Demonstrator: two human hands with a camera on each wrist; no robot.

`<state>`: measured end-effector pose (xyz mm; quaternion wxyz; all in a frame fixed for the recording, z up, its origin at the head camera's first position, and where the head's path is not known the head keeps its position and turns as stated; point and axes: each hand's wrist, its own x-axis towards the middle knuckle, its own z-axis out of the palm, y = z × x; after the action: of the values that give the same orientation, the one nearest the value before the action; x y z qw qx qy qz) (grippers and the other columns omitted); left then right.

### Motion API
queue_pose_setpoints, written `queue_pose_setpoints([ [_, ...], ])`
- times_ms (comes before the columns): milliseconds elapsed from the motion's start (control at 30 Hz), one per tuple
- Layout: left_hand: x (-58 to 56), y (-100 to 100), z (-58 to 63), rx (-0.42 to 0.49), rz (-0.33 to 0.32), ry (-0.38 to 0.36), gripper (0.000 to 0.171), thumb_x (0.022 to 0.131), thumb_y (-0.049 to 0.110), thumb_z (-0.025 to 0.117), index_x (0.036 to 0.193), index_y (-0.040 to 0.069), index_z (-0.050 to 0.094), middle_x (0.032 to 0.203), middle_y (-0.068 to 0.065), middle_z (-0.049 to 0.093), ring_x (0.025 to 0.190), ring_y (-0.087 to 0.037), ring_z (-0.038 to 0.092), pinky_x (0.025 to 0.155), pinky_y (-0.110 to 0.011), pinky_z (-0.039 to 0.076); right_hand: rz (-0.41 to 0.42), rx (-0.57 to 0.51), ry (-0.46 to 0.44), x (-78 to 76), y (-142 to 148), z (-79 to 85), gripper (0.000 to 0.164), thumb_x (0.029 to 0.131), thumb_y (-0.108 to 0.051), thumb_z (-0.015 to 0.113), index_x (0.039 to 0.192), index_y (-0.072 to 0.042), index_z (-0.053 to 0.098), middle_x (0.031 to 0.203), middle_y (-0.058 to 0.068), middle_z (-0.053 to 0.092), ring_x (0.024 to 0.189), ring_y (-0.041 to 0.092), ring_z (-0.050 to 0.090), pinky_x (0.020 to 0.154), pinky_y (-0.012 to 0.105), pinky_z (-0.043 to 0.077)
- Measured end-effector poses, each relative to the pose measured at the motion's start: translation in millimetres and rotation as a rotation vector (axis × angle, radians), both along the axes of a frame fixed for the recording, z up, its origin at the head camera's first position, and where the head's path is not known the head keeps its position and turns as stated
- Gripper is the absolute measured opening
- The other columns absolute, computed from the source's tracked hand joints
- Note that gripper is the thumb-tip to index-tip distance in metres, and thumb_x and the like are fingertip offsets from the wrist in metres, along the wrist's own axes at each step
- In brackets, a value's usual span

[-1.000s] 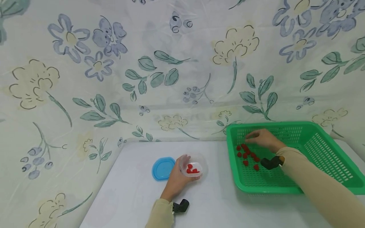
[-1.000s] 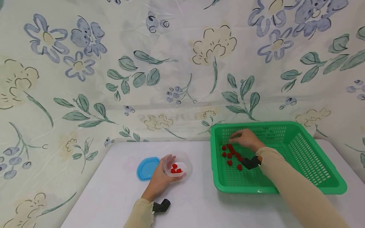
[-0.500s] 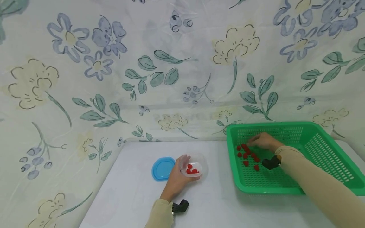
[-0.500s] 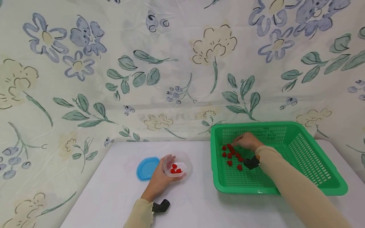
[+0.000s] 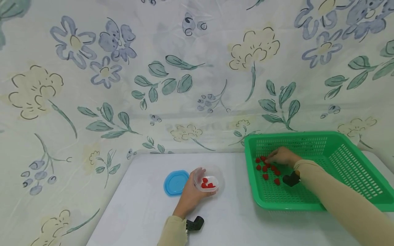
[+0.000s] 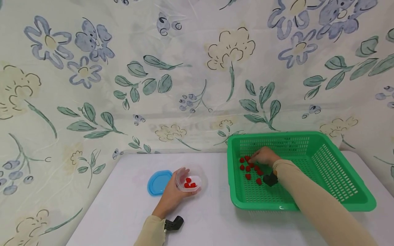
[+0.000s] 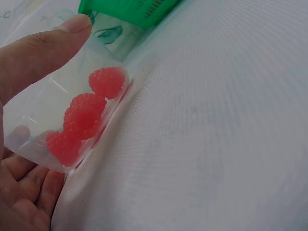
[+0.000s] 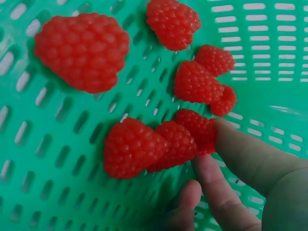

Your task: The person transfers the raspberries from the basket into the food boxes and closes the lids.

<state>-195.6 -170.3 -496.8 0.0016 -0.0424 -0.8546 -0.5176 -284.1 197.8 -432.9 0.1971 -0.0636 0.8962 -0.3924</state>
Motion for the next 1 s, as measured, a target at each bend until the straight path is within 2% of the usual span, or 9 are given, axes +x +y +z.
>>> queue_pose_setpoints([
  [433, 0.5, 0.1, 1.5, 0.007, 0.004, -0.003, 0.096, 0.072, 0.03, 0.092, 0.15, 0.017, 0.038, 0.148, -0.002, 0.052, 0.139, -0.03, 0.043, 0.109, -0.055, 0.041, -0.002, -0.012, -0.012, -2.1, 1.0, 3.5, 0.045, 0.095, -0.023, 0.067, 0.122, 0.013, 0.063, 0.126, 0.031, 0.06, 0.117, 0.047, 0.056, 0.094, 0.054, 0.051],
  [733, 0.4, 0.7, 1.0, 0.01, 0.001, -0.012, 0.096, 0.072, 0.031, 0.092, 0.15, 0.017, 0.037, 0.148, -0.002, 0.052, 0.14, -0.03, 0.042, 0.111, -0.056, 0.039, 0.007, -0.048, 0.004, -2.1, 1.8, 12.6, 0.044, 0.096, -0.026, 0.067, 0.123, 0.008, 0.065, 0.134, 0.031, 0.056, 0.127, 0.051, 0.047, 0.101, 0.062, 0.044],
  [1000, 0.6, 0.6, 1.4, 0.0, 0.004, -0.006, 0.095, 0.073, 0.032, 0.092, 0.15, 0.018, 0.038, 0.148, -0.001, 0.052, 0.139, -0.03, 0.043, 0.109, -0.056, 0.041, 0.014, -0.094, 0.005, 2.0, 1.9, 22.8, 0.046, 0.098, -0.029, 0.064, 0.129, 0.005, 0.062, 0.143, 0.031, 0.047, 0.133, 0.051, 0.041, 0.103, 0.063, 0.042],
])
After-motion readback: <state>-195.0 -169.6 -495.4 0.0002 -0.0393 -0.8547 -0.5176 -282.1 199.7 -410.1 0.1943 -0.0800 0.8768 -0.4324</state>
